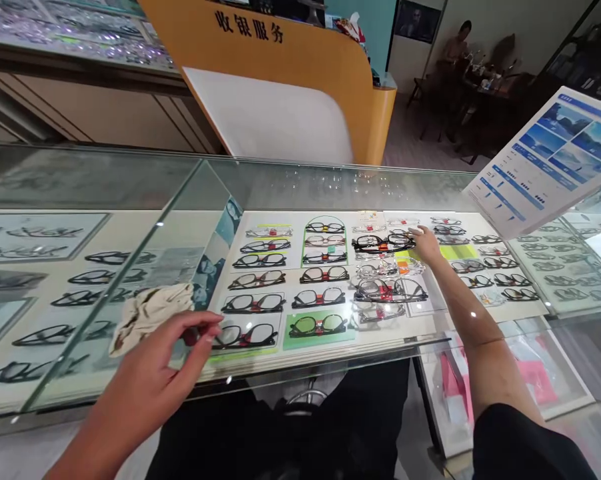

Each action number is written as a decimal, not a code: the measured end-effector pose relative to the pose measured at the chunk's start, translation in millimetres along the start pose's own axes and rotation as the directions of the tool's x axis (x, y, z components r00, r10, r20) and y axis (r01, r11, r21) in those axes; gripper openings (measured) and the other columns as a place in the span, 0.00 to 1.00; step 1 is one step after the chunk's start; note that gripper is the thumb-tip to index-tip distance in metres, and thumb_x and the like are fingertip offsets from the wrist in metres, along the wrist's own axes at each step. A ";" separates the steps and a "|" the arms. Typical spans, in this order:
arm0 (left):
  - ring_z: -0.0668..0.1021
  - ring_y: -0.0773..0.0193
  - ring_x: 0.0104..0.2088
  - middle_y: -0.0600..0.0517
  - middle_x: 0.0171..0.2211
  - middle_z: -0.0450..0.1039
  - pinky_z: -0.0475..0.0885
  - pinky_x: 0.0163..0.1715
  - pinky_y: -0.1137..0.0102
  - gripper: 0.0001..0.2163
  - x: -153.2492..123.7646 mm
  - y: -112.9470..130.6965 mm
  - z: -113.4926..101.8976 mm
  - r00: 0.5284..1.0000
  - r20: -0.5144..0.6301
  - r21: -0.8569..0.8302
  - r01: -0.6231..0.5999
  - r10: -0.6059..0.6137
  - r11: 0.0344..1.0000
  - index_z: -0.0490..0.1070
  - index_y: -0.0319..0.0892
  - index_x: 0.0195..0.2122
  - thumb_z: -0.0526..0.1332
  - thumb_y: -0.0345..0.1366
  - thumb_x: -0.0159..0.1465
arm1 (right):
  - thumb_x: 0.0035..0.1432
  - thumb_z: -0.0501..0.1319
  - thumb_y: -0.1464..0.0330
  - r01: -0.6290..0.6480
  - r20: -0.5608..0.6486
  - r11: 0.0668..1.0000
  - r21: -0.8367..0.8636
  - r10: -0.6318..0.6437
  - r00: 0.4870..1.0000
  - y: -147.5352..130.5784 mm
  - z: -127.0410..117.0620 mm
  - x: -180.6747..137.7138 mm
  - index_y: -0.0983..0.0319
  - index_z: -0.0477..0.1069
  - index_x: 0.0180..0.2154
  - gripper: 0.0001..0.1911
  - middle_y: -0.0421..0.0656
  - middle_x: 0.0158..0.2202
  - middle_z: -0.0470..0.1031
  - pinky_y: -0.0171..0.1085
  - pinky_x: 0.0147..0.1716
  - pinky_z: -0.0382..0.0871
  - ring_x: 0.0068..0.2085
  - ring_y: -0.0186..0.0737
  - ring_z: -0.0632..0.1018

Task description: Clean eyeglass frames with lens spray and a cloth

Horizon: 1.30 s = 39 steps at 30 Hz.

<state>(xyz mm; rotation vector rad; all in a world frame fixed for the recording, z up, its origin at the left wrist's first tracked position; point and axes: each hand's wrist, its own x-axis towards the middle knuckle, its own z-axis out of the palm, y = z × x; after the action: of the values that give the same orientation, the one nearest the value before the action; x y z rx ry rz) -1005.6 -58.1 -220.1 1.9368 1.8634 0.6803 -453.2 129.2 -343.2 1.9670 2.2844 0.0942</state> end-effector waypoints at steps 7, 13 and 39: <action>0.81 0.58 0.34 0.54 0.37 0.83 0.76 0.36 0.67 0.16 -2.8 -18.1 6.5 0.999 -0.020 0.040 -0.035 0.036 0.999 0.76 0.51 0.44 0.57 0.54 0.68 | 0.62 0.67 0.74 0.069 0.064 0.997 0.021 -0.070 0.995 20.8 3.6 29.3 0.61 0.87 0.50 0.16 0.49 0.60 0.82 0.48 0.58 0.72 0.64 0.60 0.76; 0.79 0.58 0.35 0.52 0.39 0.81 0.72 0.27 0.70 0.16 -5.2 -2.7 2.5 0.998 0.034 0.026 0.045 -0.046 0.999 0.76 0.51 0.44 0.57 0.54 0.67 | 0.60 0.64 0.78 0.058 0.033 0.998 0.023 -0.059 0.998 10.1 -2.2 32.3 0.63 0.87 0.46 0.16 0.51 0.55 0.84 0.46 0.54 0.68 0.60 0.56 0.76; 0.74 0.66 0.17 0.56 0.20 0.72 0.73 0.23 0.71 0.19 3.3 5.4 -7.0 0.979 0.159 -0.636 0.000 0.131 0.771 0.78 0.45 0.34 0.69 0.58 0.58 | 0.68 0.58 0.72 -0.321 0.076 0.935 -0.151 0.334 0.939 -24.7 -87.9 -237.2 0.59 0.84 0.39 0.14 0.51 0.45 0.84 0.38 0.42 0.70 0.43 0.45 0.81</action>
<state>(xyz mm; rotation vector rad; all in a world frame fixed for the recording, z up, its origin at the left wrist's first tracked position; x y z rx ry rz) -1005.1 -55.6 -211.0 1.5458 1.2205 0.9539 -454.9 -105.8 -246.5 2.2052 1.8179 0.1737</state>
